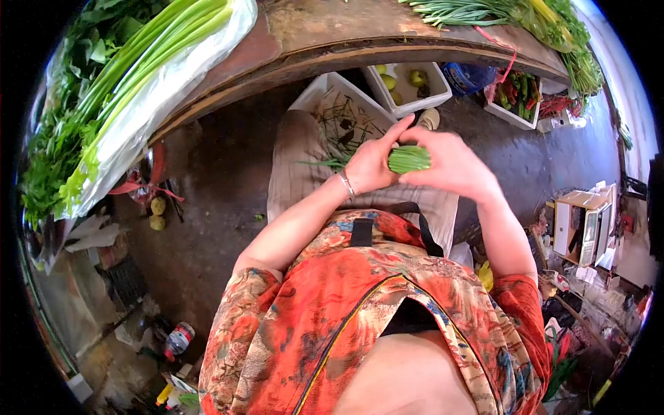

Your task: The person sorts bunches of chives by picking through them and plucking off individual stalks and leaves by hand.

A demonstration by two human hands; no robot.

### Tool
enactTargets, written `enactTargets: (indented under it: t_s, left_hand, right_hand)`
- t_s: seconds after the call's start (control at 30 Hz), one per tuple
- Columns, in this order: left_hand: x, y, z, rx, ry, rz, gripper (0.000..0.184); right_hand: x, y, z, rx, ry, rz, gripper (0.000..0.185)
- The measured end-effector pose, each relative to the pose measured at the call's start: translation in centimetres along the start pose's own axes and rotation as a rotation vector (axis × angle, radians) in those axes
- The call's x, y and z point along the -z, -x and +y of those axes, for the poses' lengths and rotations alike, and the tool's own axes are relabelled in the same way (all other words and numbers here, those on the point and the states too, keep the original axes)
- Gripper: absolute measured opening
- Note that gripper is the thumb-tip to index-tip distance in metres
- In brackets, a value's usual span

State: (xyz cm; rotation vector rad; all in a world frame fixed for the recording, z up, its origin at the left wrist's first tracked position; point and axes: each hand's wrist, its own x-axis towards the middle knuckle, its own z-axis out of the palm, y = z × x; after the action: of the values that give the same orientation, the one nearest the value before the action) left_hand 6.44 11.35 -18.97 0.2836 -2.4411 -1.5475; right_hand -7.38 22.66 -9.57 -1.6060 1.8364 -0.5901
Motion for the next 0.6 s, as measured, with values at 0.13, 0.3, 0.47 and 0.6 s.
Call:
enactTargets:
  t_s: [0.13,0.3,0.47,0.6]
  left_hand:
    - [1.9,0.5,1.2,0.284,0.698,-0.076,0.047]
    - [3.3,0.6,1.7,0.309,0.966,-0.092,0.036]
    - [2.6,0.7,1.9,0.362,1.025,-0.066,0.037]
    - [2.2,0.8,2.3,0.354,1.047,-0.017,0.035]
  right_hand:
    - [2.8,1.6,0.2,-0.113,-0.870,0.214,0.069]
    - [-0.5,1.3,3.9,-0.107,-0.892,0.407,0.027]
    - [-3.4,0.0,2.1,-0.063,-0.960,0.459,0.022]
    - [-4.3,-0.9,1.9,-0.036,-0.932,0.467,0.013]
